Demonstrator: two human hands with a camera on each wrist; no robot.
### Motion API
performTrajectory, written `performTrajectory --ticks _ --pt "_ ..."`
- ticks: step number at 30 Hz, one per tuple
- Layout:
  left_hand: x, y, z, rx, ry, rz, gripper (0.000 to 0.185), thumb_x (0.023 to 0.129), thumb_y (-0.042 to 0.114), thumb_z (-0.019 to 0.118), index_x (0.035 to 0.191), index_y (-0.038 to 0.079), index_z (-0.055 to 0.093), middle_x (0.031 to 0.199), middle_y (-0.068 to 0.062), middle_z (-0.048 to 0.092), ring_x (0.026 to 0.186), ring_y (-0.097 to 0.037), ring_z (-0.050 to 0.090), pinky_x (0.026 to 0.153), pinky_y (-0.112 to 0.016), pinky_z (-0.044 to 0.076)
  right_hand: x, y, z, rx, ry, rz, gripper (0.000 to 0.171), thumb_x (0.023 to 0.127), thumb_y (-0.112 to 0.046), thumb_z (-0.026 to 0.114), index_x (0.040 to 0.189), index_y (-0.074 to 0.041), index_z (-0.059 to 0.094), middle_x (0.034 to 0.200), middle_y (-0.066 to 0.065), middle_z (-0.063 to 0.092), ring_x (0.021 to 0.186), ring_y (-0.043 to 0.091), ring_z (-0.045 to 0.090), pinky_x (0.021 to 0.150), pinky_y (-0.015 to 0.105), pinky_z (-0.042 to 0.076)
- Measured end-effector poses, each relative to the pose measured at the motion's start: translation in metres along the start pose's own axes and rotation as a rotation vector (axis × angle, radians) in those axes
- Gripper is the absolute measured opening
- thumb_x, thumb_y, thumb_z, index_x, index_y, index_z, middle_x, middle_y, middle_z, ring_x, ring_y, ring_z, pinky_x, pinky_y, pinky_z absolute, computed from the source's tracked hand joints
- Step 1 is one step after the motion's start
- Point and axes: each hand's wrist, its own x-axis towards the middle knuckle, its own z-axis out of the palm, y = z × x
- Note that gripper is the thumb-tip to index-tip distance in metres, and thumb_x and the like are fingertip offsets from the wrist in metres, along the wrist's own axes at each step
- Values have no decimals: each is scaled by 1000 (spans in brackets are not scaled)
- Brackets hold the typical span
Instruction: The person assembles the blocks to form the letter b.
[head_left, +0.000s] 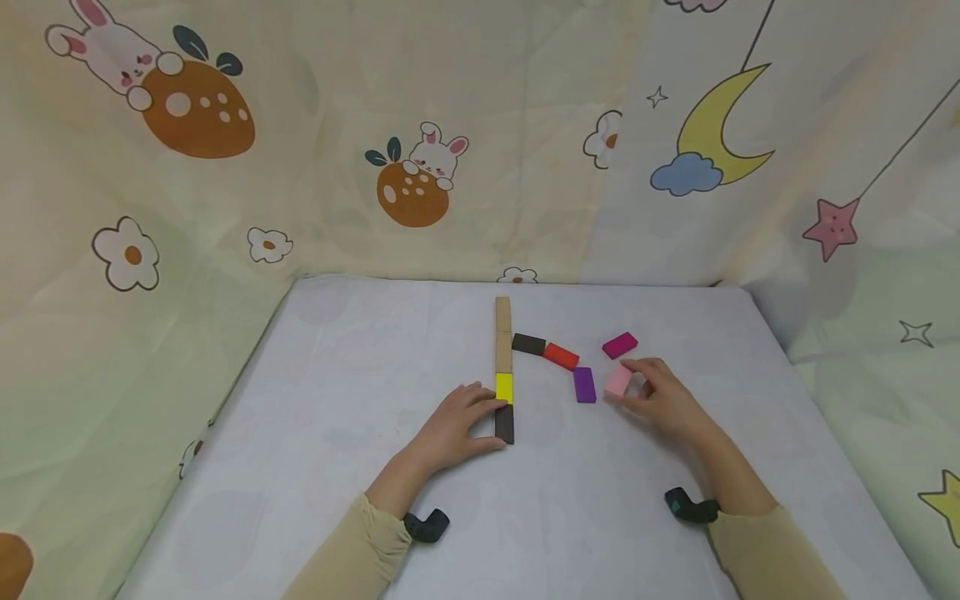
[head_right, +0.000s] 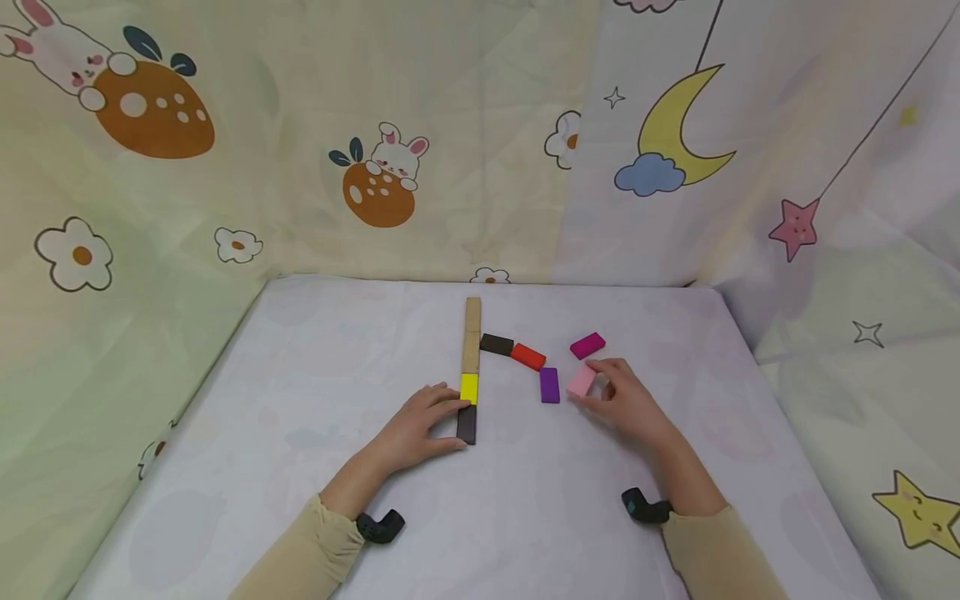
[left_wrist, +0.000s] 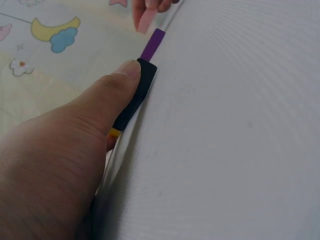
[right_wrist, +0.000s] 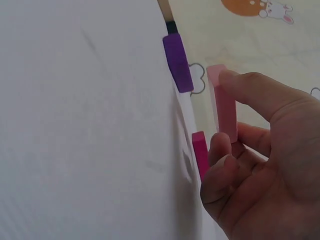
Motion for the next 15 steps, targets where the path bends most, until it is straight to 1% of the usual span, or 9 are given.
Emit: performTrajectory --ticks 3,7,11,15 --pt "0 0 1 -3 8 8 65 86 64 64 142 32 52 149 4 47 149 -22 31 128 -38 19 -5 -7 6 41 4 -14 70 87 -36 76 146 -16 44 134 13 43 93 23 51 66 19 53" --pt "0 -2 3 -4 18 24 65 87 65 62 142 32 53 148 3 48 148 -23 32 128 -40 21 -10 -17 15 71 4 -22 68 86 -33 78 143 -16 45 131 12 44 91 23 51 64 19 53" --pt "0 -2 3 2 13 24 65 87 65 62 142 32 52 148 4 47 149 -21 31 128 -38 20 -15 -26 25 100 10 -13 68 84 -33 79 141 -17 48 127 10 46 88 22 51 60 19 53" --pt "0 -2 2 4 7 12 65 87 64 63 143 33 52 149 5 47 149 -20 30 129 -37 18 -20 -32 36 111 11 -5 69 82 -39 80 139 -20 47 124 7 47 82 20 51 56 19 50"
